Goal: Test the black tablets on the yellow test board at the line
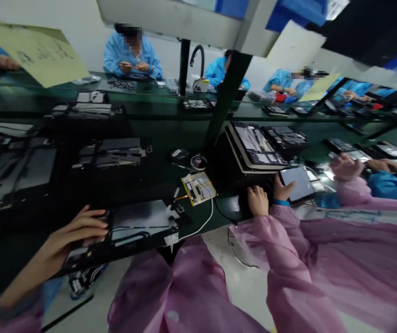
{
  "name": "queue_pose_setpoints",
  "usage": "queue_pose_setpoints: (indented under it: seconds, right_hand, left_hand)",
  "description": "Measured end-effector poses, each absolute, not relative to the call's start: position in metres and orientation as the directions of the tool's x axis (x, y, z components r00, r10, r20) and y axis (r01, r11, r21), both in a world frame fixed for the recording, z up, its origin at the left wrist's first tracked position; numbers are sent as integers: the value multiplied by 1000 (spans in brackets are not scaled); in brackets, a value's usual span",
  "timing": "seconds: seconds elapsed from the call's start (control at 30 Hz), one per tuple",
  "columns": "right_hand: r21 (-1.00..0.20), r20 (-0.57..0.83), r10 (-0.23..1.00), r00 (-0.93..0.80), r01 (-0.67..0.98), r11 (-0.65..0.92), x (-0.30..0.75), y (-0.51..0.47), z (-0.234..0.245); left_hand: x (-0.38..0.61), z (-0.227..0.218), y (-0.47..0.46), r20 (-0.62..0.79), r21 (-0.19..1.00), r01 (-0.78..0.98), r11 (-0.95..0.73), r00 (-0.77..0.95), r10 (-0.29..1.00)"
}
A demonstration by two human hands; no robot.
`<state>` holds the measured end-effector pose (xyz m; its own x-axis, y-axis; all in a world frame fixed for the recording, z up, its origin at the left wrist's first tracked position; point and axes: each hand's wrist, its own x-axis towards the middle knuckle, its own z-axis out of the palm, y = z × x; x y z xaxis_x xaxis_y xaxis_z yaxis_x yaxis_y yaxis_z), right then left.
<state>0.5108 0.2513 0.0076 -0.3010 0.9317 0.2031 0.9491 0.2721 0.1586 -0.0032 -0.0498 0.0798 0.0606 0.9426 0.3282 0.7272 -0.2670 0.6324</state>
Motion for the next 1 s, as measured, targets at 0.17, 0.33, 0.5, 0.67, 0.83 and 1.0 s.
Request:
queue_pose_setpoints:
  seconds: [0.17,0.33,0.5,0.67,0.83,1.0]
  right_hand:
    - [215,120,852,-509,852,478,505,244,20]
    - [-179,302,788,-537,780,600,456,196,52]
    - [-925,189,875,-446,219,312,366,136,49]
    - [-972,30,832,-555,178,154,306,107,11]
    - [-925,-122,835,-536,366,100,291,105,6]
    - [-846,-59,837,-544,472,247,286,107,14]
  left_hand:
    - [0,60,-49,312,761,622,-184,-103,945]
    - [-12,8,-52,282,750,658,-67,-227,932]
    - [-10,-24,-55,322,673,739,25,-324,890]
    - [1,-25,-61,332,556,831,14,-238,913]
    - [2,-26,-65,303,470,882,35,-198,932]
    - [3,-27,-68,284,455,889,58,-207,936]
